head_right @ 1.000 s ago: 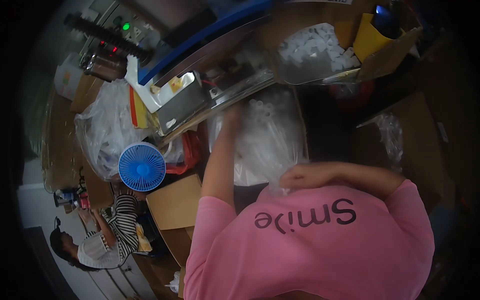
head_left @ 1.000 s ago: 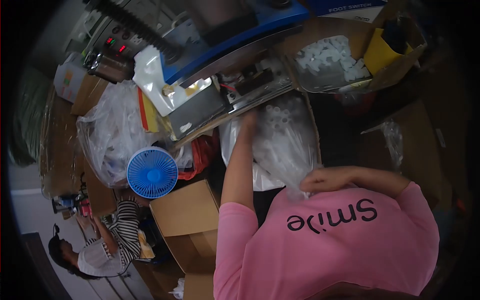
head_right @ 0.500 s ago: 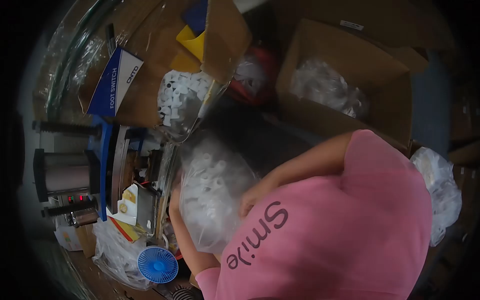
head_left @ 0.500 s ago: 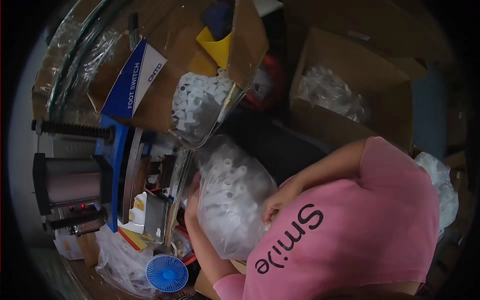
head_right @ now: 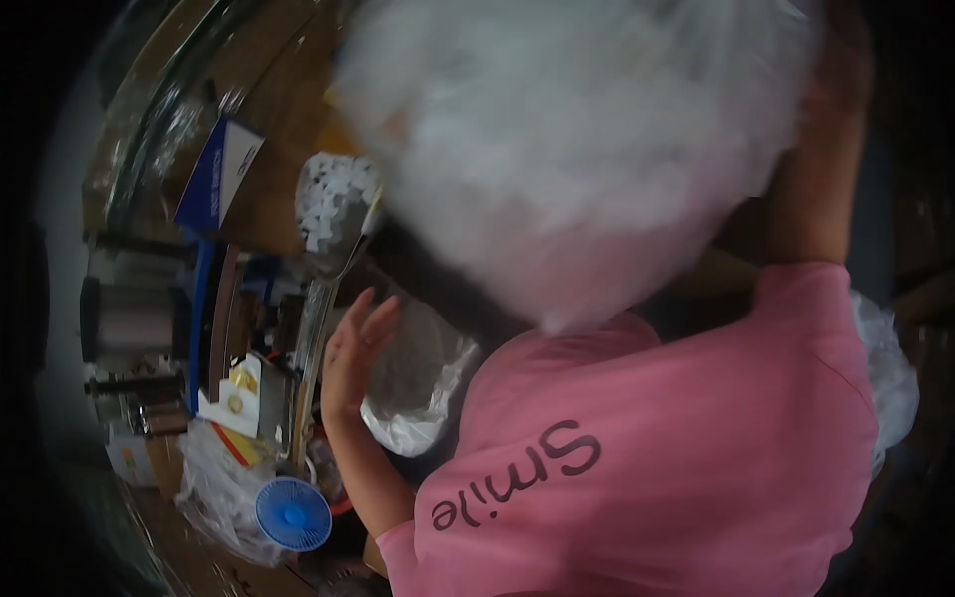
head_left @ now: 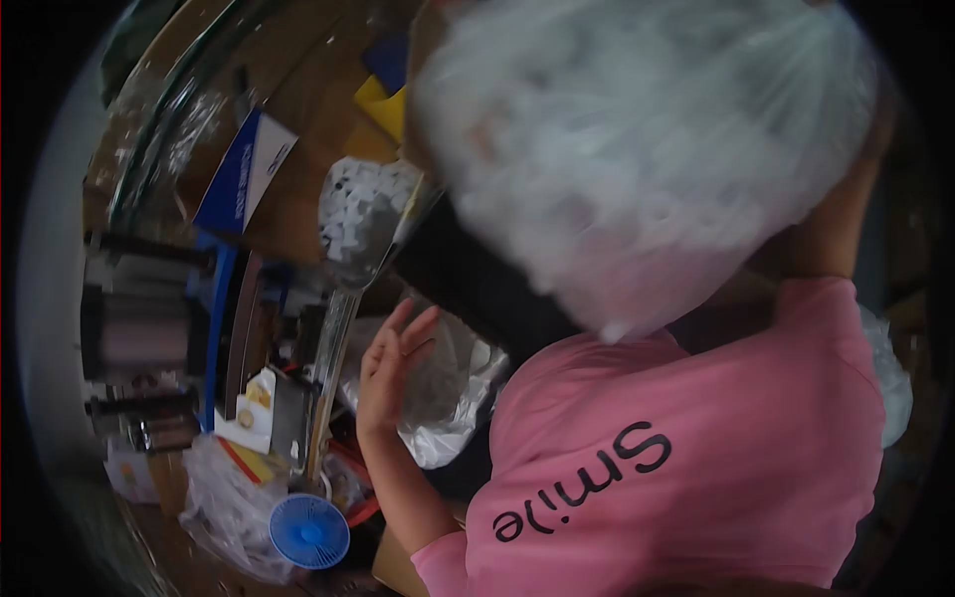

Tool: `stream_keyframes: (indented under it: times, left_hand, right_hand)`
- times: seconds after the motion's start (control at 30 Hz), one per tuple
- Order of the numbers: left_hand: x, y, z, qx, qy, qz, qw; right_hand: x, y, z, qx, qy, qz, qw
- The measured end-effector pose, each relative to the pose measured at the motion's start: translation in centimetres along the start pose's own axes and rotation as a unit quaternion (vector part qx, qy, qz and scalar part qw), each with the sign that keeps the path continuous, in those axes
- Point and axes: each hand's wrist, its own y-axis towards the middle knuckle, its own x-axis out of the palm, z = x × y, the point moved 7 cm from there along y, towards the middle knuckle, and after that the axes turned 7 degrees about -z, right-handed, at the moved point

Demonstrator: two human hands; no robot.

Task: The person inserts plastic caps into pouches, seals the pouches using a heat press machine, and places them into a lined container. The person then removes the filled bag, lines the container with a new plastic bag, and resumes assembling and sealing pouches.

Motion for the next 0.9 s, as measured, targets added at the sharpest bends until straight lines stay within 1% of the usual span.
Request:
stream_keyframes:
  times: [0.03, 0.07, 0.1, 0.13, 0.17, 0.2, 0.23, 0.27, 0.3, 0.33, 0.37, 0.4, 0.43, 0.47, 0.5, 0.57, 0.6, 0.63, 0.67, 0.7, 0.77, 0.8, 0.87, 0.9]
  left_hand:
    - [-0.7, -1.1, -0.8, 0.002, -0.004, 0.035, 0.999]
    - [-1.8, -2.7, -2.1, -0.018, 0.005, 0.070, 0.997]
    - [-2.9, -4.7, -3.5, -0.040, 0.012, 0.107, 0.993]
    - [-4.3, -6.9, -4.6, -0.036, -0.030, 0.174, 0.984]
    - [-6.4, -9.5, -6.2, -0.024, -0.027, 0.250, 0.968]
    - [-8.4, -12.3, -7.8, -0.010, -0.021, 0.322, 0.947]
    - [-9.8, -15.4, -9.4, -0.018, -0.009, 0.444, 0.896]
    - [-10.4, -18.3, -11.0, -0.020, 0.026, 0.531, 0.847]
    - [-11.2, -21.1, -13.3, -0.024, 0.062, 0.609, 0.790]
    - [-14.0, -23.9, -18.5, -0.020, 0.180, 0.636, 0.750]
    - [-13.3, -24.4, -20.3, -0.070, 0.181, 0.616, 0.763]
    - [-11.8, -24.2, -22.1, -0.119, 0.178, 0.594, 0.775]
    - [-9.6, -23.5, -22.7, -0.149, 0.046, 0.590, 0.792]
    - [-7.6, -22.4, -23.0, -0.172, -0.088, 0.575, 0.795]
    - [-7.4, -22.4, -23.6, -0.167, -0.099, 0.589, 0.784]
    - [-8.2, -22.8, -24.7, -0.134, -0.069, 0.623, 0.768]
    - [-9.2, -23.2, -26.7, -0.131, -0.077, 0.632, 0.760]
    - [-10.9, -23.8, -28.5, -0.130, 0.030, 0.650, 0.748]
    - [-11.6, -24.0, -29.0, -0.130, 0.136, 0.660, 0.727]
    - [-10.9, -23.9, -27.7, -0.129, 0.127, 0.669, 0.721]
    - [-8.6, -23.6, -21.9, -0.173, 0.220, 0.695, 0.663]
    - [-8.2, -23.6, -21.6, -0.173, 0.213, 0.703, 0.656]
    - [-7.9, -23.8, -21.3, -0.168, 0.194, 0.714, 0.652]
    - [-7.9, -24.1, -21.5, -0.169, 0.190, 0.720, 0.645]
  right_hand:
    - [-1.8, -0.2, 3.6, 0.053, -0.149, 0.000, 0.987]
    - [-2.8, -0.2, 6.5, 0.090, -0.263, -0.019, 0.960]
    - [-3.4, 0.4, 8.5, 0.102, -0.356, -0.038, 0.928]
    - [-3.5, 1.4, 8.8, 0.091, -0.436, -0.044, 0.894]
    - [-3.1, 2.5, 7.9, 0.060, -0.488, -0.039, 0.870]
    - [-2.2, 3.7, 5.9, 0.013, -0.511, -0.022, 0.859]
    - [-1.0, 4.6, 2.9, -0.051, -0.504, 0.000, 0.862]
    - [0.8, 5.0, -0.1, -0.117, -0.476, 0.009, 0.872]
    - [3.2, 5.2, -3.1, -0.177, -0.424, -0.004, 0.888]
    - [6.9, 5.1, -5.9, -0.216, -0.361, -0.061, 0.905]
    - [10.8, 4.6, -8.2, -0.235, -0.293, -0.130, 0.918]
    - [15.3, 3.6, -9.9, -0.233, -0.221, -0.217, 0.922]
    - [19.7, 2.5, -11.7, -0.215, -0.147, -0.301, 0.917]
    - [23.6, 1.1, -13.4, -0.276, -0.147, -0.321, 0.894]
    - [27.6, -0.3, -14.7, -0.337, -0.147, -0.338, 0.866]
    - [34.9, -3.9, -16.4, -0.406, -0.073, -0.403, 0.817]
    - [38.3, -6.1, -16.9, -0.428, -0.062, -0.444, 0.785]
    - [41.4, -8.3, -17.2, -0.447, -0.054, -0.484, 0.750]
    - [43.8, -10.6, -17.5, -0.458, -0.024, -0.506, 0.730]
    - [45.7, -12.9, -17.6, -0.468, 0.005, -0.528, 0.708]
    - [48.0, -16.4, -18.0, -0.470, 0.109, -0.558, 0.675]
    - [48.3, -17.0, -17.9, -0.477, 0.109, -0.562, 0.666]
    - [49.7, -17.3, -17.4, -0.376, 0.143, -0.619, 0.674]
    - [49.8, -17.4, -17.5, -0.382, 0.143, -0.623, 0.667]
